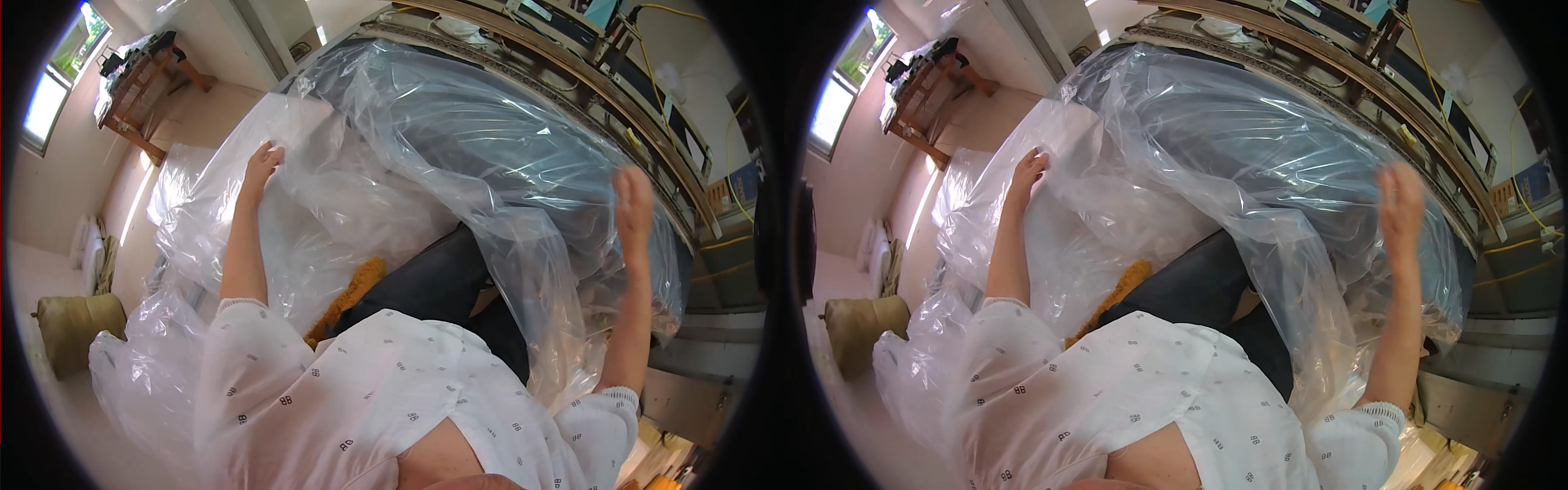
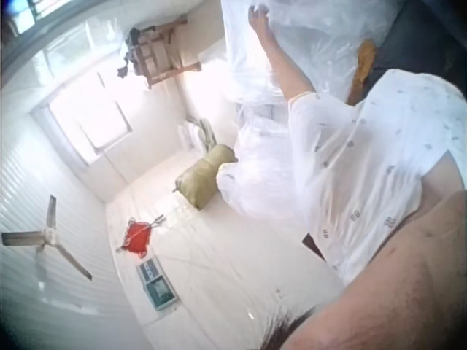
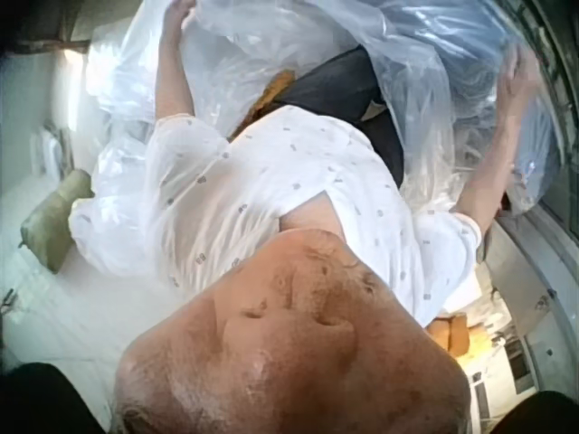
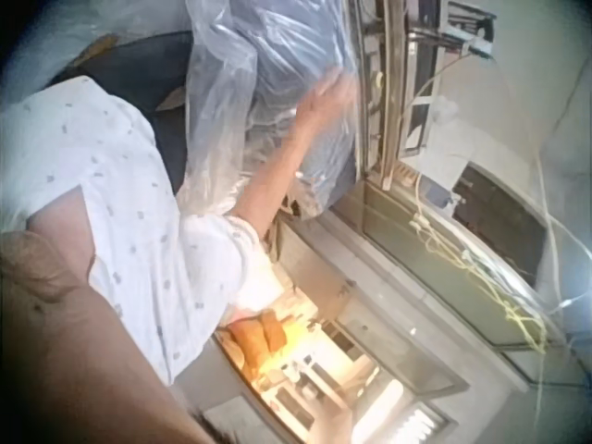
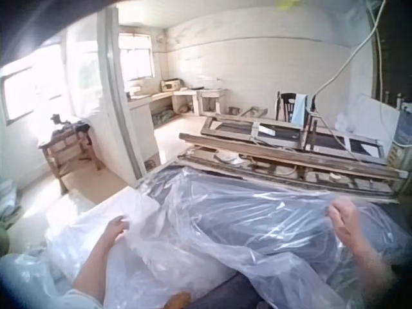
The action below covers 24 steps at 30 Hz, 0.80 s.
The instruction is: Covering a large foam component with a clear plastic sheet on a workbench.
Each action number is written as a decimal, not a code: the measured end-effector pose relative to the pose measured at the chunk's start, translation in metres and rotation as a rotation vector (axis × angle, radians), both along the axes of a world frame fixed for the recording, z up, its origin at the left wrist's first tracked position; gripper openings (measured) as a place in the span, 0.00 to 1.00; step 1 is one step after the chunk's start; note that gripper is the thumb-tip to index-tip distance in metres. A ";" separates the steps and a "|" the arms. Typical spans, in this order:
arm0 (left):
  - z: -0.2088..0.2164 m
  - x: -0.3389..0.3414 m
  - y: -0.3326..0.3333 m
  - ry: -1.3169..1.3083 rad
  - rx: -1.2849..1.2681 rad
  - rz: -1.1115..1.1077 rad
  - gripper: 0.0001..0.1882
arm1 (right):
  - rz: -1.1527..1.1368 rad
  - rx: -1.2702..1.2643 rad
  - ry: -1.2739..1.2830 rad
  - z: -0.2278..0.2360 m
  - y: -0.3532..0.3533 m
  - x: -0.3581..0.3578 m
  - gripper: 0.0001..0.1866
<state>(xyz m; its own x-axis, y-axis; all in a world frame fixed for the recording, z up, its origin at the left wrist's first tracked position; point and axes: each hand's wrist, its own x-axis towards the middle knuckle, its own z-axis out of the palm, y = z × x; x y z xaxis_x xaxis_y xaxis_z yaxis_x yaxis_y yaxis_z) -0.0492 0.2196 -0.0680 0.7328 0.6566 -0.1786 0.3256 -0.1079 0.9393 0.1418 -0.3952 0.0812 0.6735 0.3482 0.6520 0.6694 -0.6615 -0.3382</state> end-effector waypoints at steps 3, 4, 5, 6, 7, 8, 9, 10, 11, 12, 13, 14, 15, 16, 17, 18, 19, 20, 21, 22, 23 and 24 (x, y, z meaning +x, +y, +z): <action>0.005 0.008 -0.008 -0.181 0.014 0.015 0.28 | 0.366 -0.016 0.346 0.006 0.091 -0.033 0.08; 0.003 0.007 0.001 -0.104 0.109 0.037 0.26 | 0.485 -0.003 0.322 0.006 0.114 -0.043 0.07; 0.001 0.004 0.012 -0.025 0.206 0.066 0.25 | 0.494 -0.003 0.319 0.003 0.128 -0.044 0.07; -0.001 0.009 0.028 0.035 0.644 0.180 0.23 | 0.519 -0.011 0.259 0.002 0.139 -0.045 0.07; 0.014 0.022 0.019 0.098 1.077 0.276 0.22 | 0.526 -0.020 0.208 0.000 0.142 -0.042 0.07; 0.031 0.039 0.009 -0.046 0.967 0.263 0.20 | 0.511 -0.028 0.213 0.001 0.138 -0.036 0.07; 0.054 0.059 -0.007 -0.171 0.936 0.213 0.19 | 0.399 0.002 0.283 0.003 0.131 -0.025 0.07; 0.072 0.082 -0.016 -0.293 0.902 0.169 0.19 | 0.291 0.032 0.351 0.004 0.122 -0.012 0.06; 0.085 0.106 -0.022 -0.294 0.930 0.054 0.19 | 0.219 0.062 0.280 -0.004 0.109 0.006 0.06; 0.096 0.135 -0.027 -0.301 0.953 -0.063 0.20 | 0.141 0.091 0.206 -0.011 0.091 0.025 0.06; 0.103 0.160 -0.035 -0.268 0.930 -0.102 0.23 | 0.043 0.077 0.190 -0.012 0.078 0.035 0.07; 0.111 0.174 -0.040 -0.263 0.904 -0.123 0.27 | -0.052 0.058 0.143 -0.006 0.066 0.034 0.07; 0.119 0.196 -0.050 -0.155 0.937 -0.139 0.30 | -0.135 0.011 0.100 -0.009 0.044 0.041 0.08; 0.123 0.217 -0.058 -0.049 0.966 -0.161 0.32 | -0.225 -0.038 0.059 -0.014 0.021 0.048 0.09; 0.126 0.232 -0.062 -0.046 0.967 -0.161 0.32 | -0.290 -0.046 0.050 -0.022 0.001 0.053 0.10; 0.126 0.247 -0.067 0.106 0.931 -0.242 0.34 | -0.363 -0.060 0.044 -0.030 -0.019 0.056 0.11; 0.125 0.260 -0.069 0.257 0.894 -0.322 0.35 | -0.367 -0.062 0.049 -0.039 -0.038 0.058 0.11; 0.122 0.267 -0.067 0.220 0.869 -0.335 0.29 | -0.434 -0.111 -0.021 -0.049 -0.056 0.060 0.13; 0.114 0.275 -0.057 0.220 0.870 -0.332 0.29 | -0.498 -0.160 -0.097 -0.055 -0.071 0.061 0.15; 0.105 0.282 -0.045 0.093 0.689 -0.378 0.23 | -0.495 -0.157 -0.095 -0.062 -0.086 0.061 0.15; 0.097 0.289 -0.034 -0.033 0.508 -0.417 0.18 | -0.526 -0.150 -0.033 -0.068 -0.100 0.061 0.14; 0.095 0.296 -0.040 -0.030 0.508 -0.429 0.18 | -0.572 -0.148 0.036 -0.075 -0.114 0.058 0.14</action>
<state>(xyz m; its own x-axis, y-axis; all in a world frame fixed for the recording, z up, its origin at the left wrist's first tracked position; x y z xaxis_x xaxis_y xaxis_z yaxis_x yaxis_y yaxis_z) 0.2472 0.1795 0.0268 0.9478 0.3025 0.1006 0.1295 -0.6537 0.7456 0.1994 -0.5094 0.0065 0.8017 0.0082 0.5977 0.1820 -0.9558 -0.2310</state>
